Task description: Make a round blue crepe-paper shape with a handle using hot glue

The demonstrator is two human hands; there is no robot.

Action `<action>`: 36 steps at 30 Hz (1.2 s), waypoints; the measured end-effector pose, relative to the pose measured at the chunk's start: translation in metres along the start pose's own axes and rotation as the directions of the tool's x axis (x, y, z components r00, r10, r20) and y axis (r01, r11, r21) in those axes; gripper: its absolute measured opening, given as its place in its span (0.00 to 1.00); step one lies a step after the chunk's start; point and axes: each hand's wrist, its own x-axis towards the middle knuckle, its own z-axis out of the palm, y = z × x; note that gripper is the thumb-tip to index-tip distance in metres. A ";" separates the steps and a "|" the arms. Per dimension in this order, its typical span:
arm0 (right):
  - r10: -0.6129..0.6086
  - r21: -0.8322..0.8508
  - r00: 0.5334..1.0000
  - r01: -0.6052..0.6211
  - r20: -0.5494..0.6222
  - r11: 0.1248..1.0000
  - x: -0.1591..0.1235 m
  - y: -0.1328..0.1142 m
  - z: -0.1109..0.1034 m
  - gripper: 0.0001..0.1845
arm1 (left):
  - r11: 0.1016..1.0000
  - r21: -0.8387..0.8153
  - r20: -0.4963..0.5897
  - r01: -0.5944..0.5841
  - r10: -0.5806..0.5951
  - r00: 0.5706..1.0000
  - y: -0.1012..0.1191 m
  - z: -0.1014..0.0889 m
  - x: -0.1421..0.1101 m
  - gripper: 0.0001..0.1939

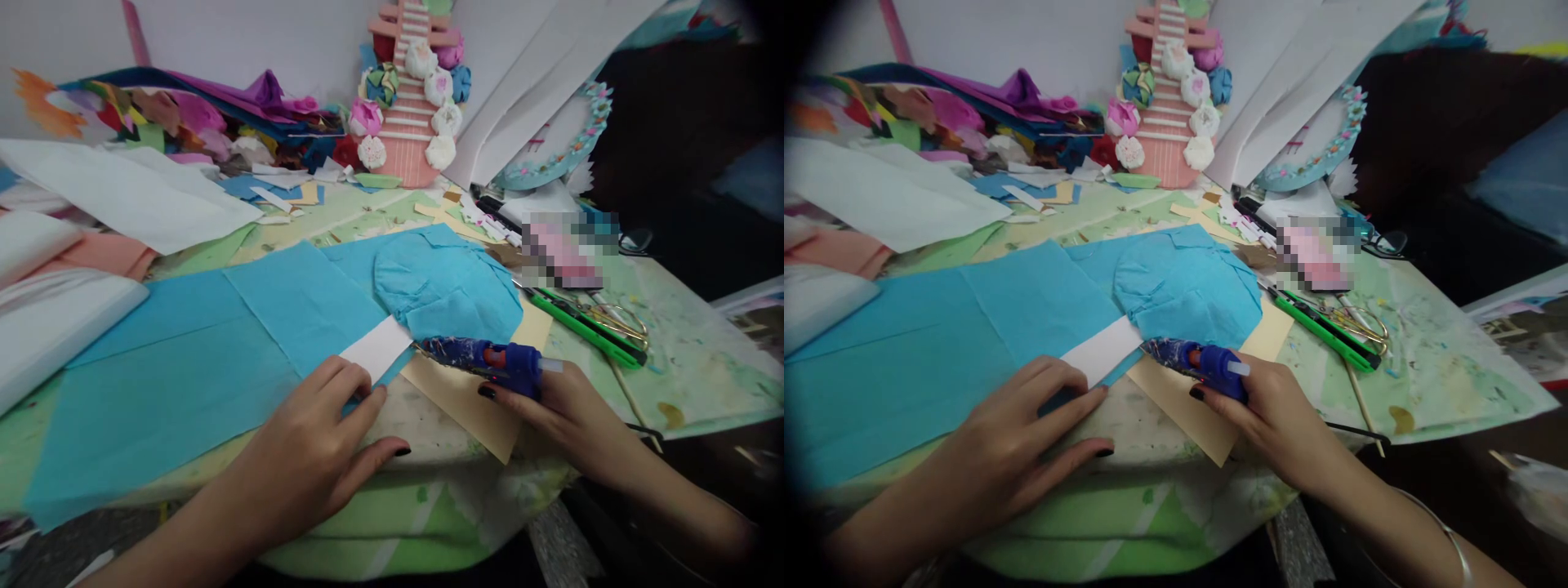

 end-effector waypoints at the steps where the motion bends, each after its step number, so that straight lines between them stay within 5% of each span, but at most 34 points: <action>1: -0.001 0.001 1.000 0.001 0.003 1.000 0.000 -0.001 0.000 0.17 | 1.000 -0.013 0.001 -0.008 0.008 1.000 0.000 -0.001 -0.002 0.13; 18: -0.010 0.063 0.995 0.004 0.095 0.998 -0.010 -0.016 0.012 0.11 | 0.994 -0.049 -0.150 -0.095 0.087 0.985 -0.006 -0.008 -0.029 0.08; 36: 0.013 0.116 0.973 -0.040 0.229 0.992 -0.019 -0.030 0.019 0.09 | 0.994 -0.077 -0.149 -0.074 0.062 0.987 -0.007 -0.007 -0.037 0.08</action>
